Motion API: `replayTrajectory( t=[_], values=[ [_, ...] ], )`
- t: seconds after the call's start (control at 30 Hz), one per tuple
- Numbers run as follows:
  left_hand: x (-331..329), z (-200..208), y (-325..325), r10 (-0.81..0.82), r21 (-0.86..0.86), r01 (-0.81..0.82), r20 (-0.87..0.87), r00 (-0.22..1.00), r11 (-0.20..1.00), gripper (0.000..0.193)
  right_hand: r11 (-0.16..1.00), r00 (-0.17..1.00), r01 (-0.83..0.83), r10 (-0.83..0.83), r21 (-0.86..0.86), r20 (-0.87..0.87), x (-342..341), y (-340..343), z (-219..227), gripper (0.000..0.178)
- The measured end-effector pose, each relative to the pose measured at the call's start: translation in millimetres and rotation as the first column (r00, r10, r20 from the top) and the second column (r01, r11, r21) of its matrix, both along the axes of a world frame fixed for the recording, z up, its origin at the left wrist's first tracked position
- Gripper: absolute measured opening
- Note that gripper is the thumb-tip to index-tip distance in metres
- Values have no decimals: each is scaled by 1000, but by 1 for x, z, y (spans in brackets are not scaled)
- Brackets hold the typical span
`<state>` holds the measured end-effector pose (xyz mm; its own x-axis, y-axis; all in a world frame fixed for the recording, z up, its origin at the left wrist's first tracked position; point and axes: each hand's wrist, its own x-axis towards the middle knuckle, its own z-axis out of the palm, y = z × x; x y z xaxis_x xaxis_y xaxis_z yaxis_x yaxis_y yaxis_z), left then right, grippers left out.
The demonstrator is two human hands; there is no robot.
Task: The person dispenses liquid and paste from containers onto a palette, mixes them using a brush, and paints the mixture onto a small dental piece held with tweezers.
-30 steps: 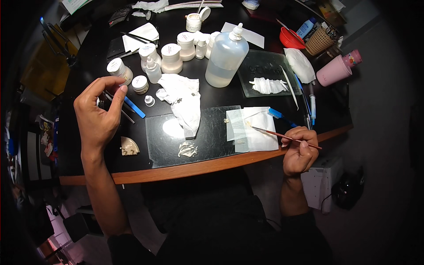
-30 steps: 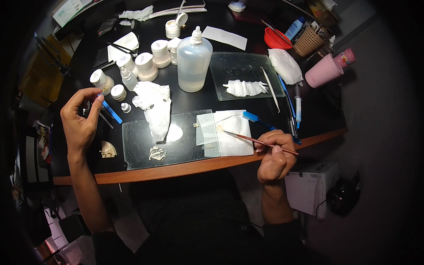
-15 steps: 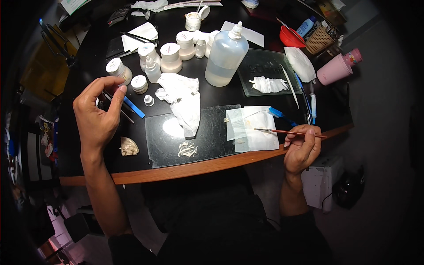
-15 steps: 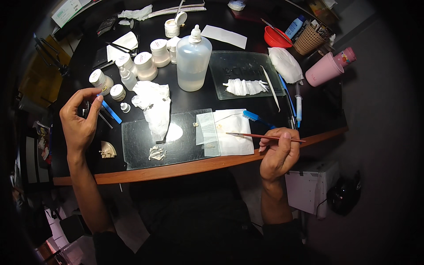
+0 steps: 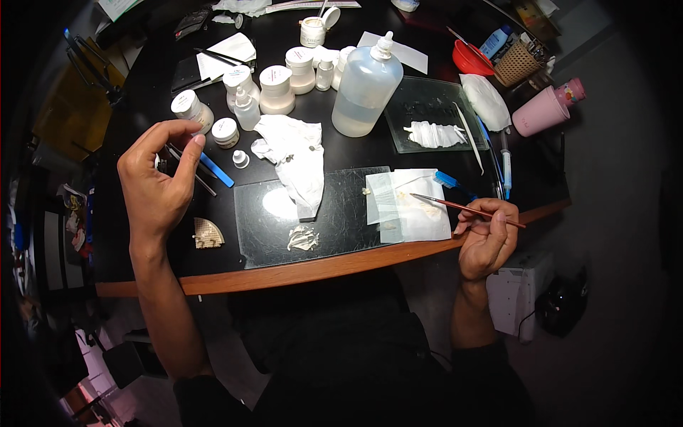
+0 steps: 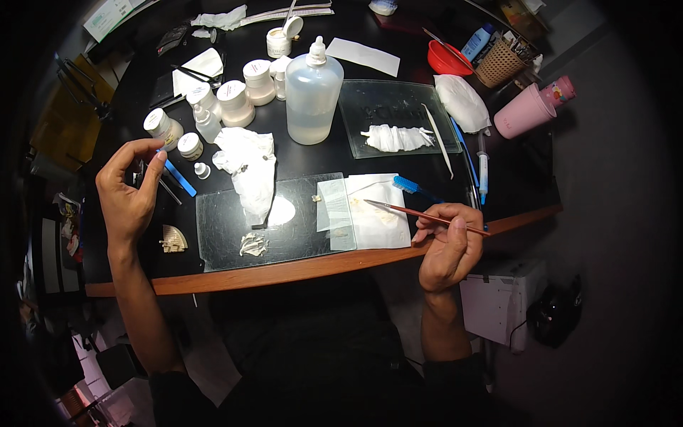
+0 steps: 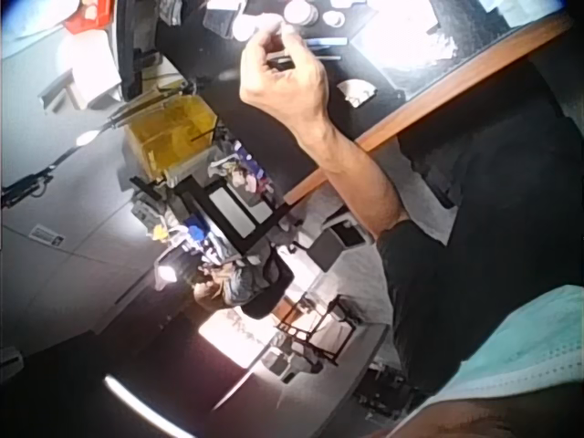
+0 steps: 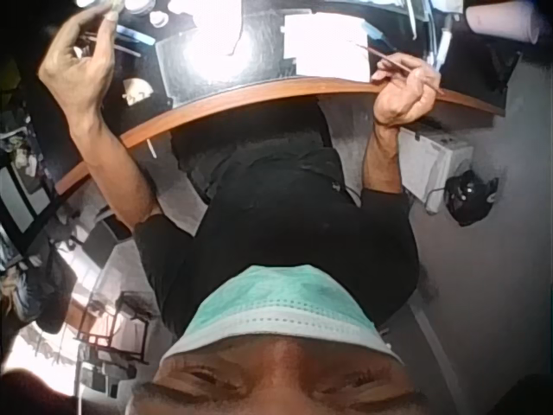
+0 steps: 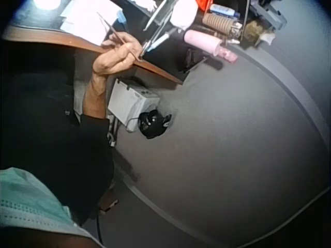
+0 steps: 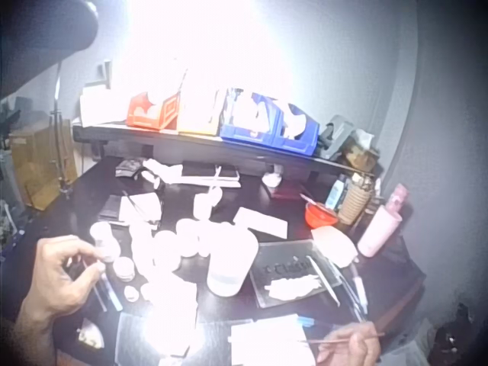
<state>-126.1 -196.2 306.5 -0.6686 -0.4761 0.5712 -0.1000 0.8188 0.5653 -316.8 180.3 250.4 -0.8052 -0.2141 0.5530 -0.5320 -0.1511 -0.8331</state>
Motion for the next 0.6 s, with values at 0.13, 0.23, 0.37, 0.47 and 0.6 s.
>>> replayTrajectory(
  t=[0.13, 0.23, 0.37, 0.47, 0.6],
  values=[
    [0, -1, 0, 1, -5, -1, -1, 1000, 1000, 12, 999, 999, -40, 41, 10, -26, -4, 4, -2, 27],
    [0, -1, 0, -2, -10, 2, -4, 1000, 1000, 12, 999, 999, -40, 40, -6, 6, -6, 8, -2, 27],
    [1, 0, 0, -2, -1, 2, -11, 1000, 1000, 11, 1000, 999, 0, 1, -23, 44, -5, 4, -1, 27],
    [0, -1, 0, -5, -1, 5, -20, 1000, 1000, 11, 998, 1000, -15, 16, -65, 21, -8, 7, -5, 27],
    [1, -3, -2, -27, -11, 27, 1, 1000, 1000, 13, 988, 998, -54, 56, -144, 11, -8, 9, -7, 30]
  ],
)
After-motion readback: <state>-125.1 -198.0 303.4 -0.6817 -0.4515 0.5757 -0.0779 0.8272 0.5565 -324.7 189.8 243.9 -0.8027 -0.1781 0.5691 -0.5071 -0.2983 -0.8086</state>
